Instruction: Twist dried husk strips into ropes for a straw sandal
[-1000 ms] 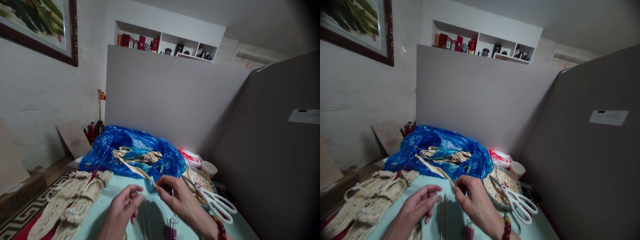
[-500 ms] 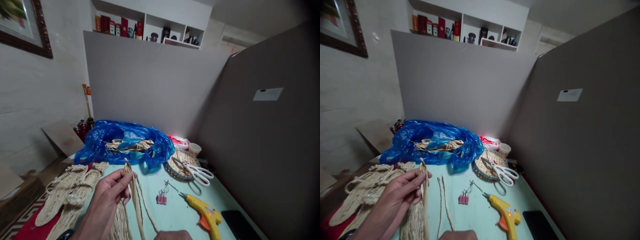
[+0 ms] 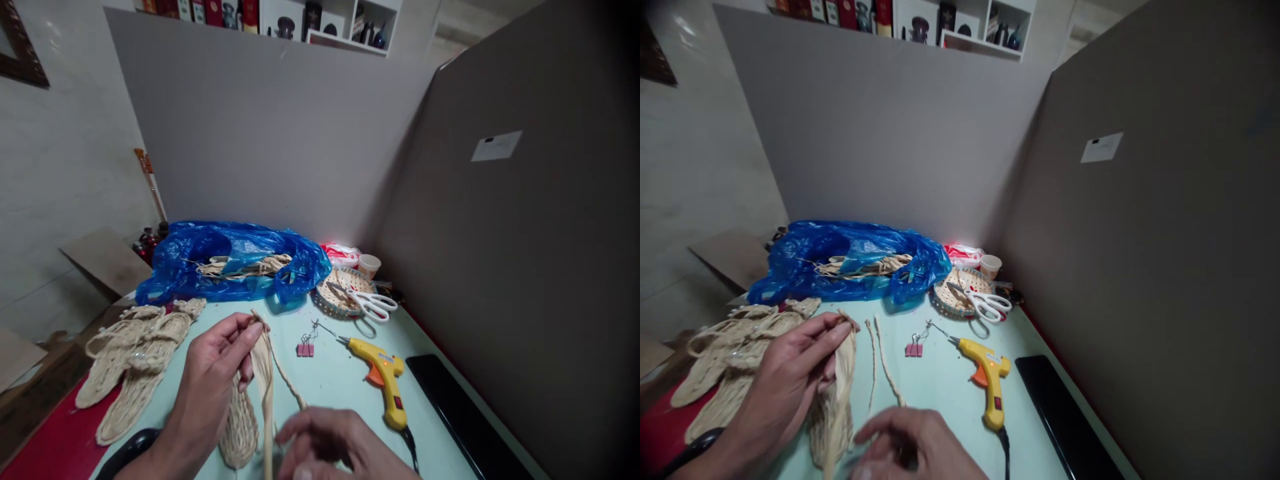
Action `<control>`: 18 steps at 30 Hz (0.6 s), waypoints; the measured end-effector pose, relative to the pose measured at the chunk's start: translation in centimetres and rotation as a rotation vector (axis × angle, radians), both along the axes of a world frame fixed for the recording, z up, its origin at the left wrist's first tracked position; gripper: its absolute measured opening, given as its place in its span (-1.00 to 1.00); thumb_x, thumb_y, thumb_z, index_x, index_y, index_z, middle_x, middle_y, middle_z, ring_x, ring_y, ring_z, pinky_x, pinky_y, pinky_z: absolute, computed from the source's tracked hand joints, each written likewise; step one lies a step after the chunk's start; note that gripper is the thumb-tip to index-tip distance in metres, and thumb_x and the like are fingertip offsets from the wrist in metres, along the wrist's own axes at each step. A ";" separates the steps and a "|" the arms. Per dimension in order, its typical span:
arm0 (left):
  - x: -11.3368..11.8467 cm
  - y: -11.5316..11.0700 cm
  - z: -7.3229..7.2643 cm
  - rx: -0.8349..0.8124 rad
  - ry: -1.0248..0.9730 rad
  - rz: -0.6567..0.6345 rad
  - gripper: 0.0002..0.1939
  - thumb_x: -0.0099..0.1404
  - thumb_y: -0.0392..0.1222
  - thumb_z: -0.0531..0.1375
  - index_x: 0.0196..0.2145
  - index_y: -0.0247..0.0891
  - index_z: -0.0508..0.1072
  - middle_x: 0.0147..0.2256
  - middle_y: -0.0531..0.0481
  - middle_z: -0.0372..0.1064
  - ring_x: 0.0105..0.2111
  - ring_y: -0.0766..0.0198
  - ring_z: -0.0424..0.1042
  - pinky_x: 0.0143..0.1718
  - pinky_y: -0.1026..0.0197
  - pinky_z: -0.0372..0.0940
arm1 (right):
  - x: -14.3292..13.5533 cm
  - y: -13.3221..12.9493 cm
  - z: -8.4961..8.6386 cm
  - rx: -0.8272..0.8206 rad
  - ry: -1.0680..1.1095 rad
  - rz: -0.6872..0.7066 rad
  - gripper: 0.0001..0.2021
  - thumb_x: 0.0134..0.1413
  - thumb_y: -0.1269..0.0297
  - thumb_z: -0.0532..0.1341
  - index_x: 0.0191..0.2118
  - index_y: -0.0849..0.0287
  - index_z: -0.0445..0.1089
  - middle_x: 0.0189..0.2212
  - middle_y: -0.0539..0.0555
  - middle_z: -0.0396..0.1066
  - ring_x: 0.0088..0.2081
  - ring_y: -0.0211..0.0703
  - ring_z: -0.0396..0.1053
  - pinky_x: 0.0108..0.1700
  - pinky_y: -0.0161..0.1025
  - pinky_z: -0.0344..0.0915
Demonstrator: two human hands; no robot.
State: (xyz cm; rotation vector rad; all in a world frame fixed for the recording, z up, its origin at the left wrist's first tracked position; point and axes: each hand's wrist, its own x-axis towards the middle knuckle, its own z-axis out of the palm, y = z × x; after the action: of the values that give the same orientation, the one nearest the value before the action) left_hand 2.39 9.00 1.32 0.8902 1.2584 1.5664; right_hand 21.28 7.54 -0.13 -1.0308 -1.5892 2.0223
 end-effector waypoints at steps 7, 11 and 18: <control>2.8 -1.0 -1.9 -0.022 0.192 -0.064 -0.75 0.09 -0.02 0.37 -0.35 -0.24 0.55 -0.44 0.09 0.44 -0.64 0.44 0.25 -0.63 0.40 0.24 | -1.5 0.5 -0.8 0.232 0.148 -0.250 -0.68 0.10 0.05 0.21 -0.33 0.29 0.40 -0.55 0.04 0.38 -0.49 -0.28 0.23 -0.38 -0.35 0.17; 2.3 -0.9 -2.0 -0.075 0.063 -0.055 -0.75 0.05 -0.03 0.41 -0.38 -0.21 0.54 -0.48 0.17 0.37 -0.60 0.46 0.22 -0.62 0.46 0.20 | -1.1 0.2 -1.7 0.216 0.123 -0.160 -0.73 0.15 0.15 0.12 -0.39 0.25 0.38 -0.60 0.01 0.36 -0.55 -0.32 0.20 -0.46 -0.39 0.16; 1.4 -0.8 -2.6 -0.157 0.041 -0.009 -0.66 -0.04 0.03 0.45 -0.37 -0.19 0.51 -0.52 0.21 0.30 -0.60 0.48 0.13 -0.59 0.50 0.19 | -1.8 -0.4 -1.5 0.238 -0.278 -0.197 -0.77 -0.24 0.54 0.12 -0.72 0.18 0.09 -0.75 -0.11 0.16 -0.66 -0.39 0.13 -0.64 -0.47 -0.04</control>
State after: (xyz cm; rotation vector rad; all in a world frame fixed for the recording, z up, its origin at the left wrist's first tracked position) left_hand 3.77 8.21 -1.29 0.8296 1.3845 1.4266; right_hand 19.51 7.09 -1.65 -1.3582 -1.7351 1.5714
